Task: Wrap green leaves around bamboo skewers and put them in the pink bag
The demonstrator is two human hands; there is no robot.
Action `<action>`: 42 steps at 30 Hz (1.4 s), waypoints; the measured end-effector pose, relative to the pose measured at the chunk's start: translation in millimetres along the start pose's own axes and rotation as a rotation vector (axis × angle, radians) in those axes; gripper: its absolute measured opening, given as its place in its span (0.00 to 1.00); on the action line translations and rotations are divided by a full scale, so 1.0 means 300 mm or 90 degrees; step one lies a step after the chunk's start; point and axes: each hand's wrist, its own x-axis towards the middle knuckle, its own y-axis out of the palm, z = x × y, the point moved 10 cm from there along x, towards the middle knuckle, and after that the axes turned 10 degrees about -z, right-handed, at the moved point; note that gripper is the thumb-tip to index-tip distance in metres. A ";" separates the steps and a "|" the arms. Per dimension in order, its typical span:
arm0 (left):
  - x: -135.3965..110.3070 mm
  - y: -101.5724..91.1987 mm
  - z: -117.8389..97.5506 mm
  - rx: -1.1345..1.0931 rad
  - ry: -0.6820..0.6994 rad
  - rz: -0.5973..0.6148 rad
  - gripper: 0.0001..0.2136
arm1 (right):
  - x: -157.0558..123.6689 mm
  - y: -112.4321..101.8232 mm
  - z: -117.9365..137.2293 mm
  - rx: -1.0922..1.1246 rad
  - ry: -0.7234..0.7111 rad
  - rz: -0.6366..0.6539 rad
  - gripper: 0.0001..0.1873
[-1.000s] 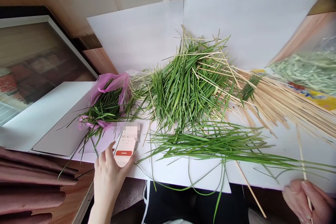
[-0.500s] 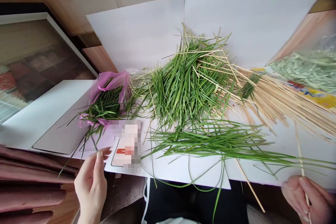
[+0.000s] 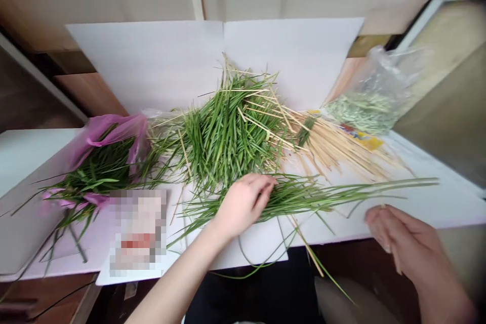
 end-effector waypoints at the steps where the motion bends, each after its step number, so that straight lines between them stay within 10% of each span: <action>1: 0.029 0.024 0.025 0.015 -0.011 0.001 0.11 | -0.006 0.005 -0.008 0.001 0.026 0.028 0.23; 13: 0.160 0.365 0.082 0.176 -0.020 0.147 0.11 | -0.094 0.051 -0.206 -0.014 0.173 0.135 0.26; 19: 0.176 0.379 0.135 0.107 -0.093 0.120 0.05 | -0.106 0.121 -0.194 -0.068 0.095 0.193 0.26; 28: 0.163 0.369 0.222 -0.539 -0.378 0.014 0.17 | -0.140 0.227 -0.144 0.003 0.088 0.205 0.28; 42: 0.132 0.441 0.182 -0.557 -0.443 0.087 0.21 | -0.141 0.220 -0.155 0.048 0.121 0.192 0.26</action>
